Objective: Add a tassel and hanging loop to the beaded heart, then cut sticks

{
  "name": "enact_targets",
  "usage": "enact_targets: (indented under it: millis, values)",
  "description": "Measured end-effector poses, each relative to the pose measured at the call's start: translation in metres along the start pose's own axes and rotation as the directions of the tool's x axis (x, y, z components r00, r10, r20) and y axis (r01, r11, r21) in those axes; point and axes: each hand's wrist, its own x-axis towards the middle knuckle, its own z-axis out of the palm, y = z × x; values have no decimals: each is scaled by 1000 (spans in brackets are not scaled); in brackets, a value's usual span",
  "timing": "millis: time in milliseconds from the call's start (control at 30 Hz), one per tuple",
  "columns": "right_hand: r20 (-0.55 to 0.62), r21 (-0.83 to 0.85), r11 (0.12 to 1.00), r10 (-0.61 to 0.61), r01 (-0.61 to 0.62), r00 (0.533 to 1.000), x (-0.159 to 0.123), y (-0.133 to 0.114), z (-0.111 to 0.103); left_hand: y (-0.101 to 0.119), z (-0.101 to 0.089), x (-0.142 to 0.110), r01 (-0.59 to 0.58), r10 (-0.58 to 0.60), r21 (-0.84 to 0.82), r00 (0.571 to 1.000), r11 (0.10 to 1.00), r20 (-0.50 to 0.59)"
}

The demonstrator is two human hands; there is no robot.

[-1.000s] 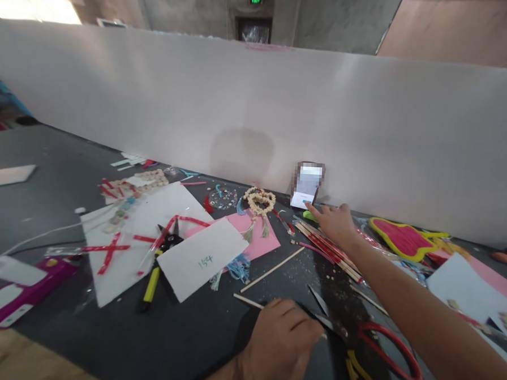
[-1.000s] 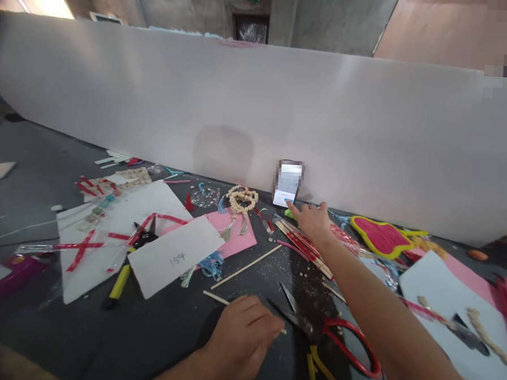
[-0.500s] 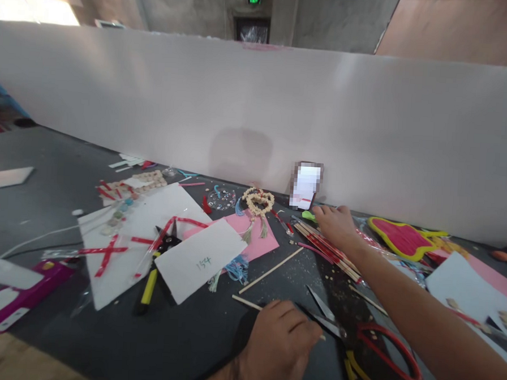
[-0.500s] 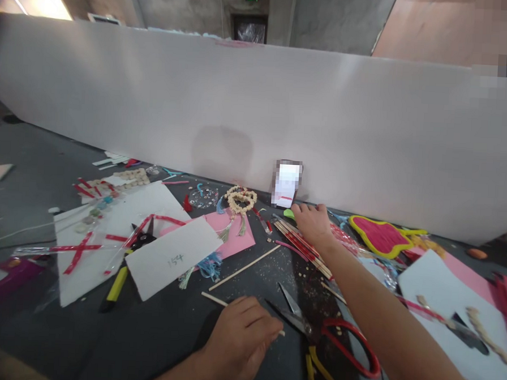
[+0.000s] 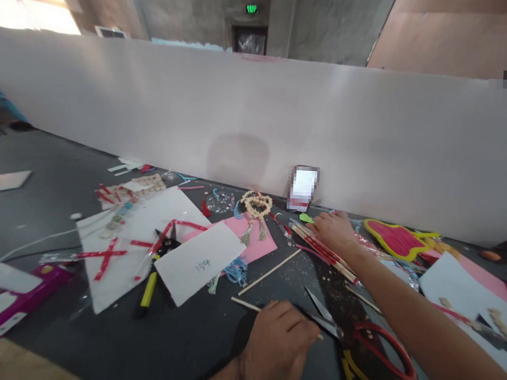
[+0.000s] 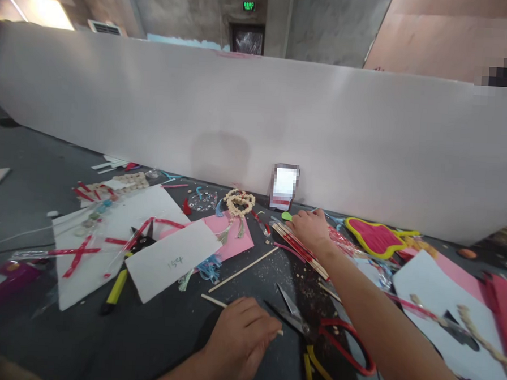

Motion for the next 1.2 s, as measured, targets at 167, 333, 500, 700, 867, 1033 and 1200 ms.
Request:
enact_targets:
  millis: [167, 333, 500, 700, 867, 1033, 1200]
  values:
    - [-22, 5, 1000, 27, -27, 999, 6, 1, -3, 2, -1, 3, 30, -42, -126, 995, 992, -93]
    - [-58, 4, 994, 107, -107, 993, 15, 4, -4, 2, -1, 5, 33, -48, -105, 989, 994, -141]
    - [-97, 6, 981, 191, -192, 977, 22, 9, -4, -1, 6, 2, 39, -48, -80, 991, 996, -125]
    - [-110, 9, 980, 199, -200, 974, 30, 16, -6, 0, 4, 8, 18, -32, -64, 975, 998, -218]
    - [-96, 0, 983, 183, -184, 978, 34, 19, -4, -1, 4, 9, 14, -25, -55, 977, 998, -211]
    - [-76, -11, 985, 169, -170, 983, 37, 18, -3, -2, 5, 7, -4, -7, -52, 978, 999, -210]
    - [-85, -2, 988, 155, -156, 984, 42, 16, -2, -3, 5, 8, -4, -8, -55, 977, 998, -215]
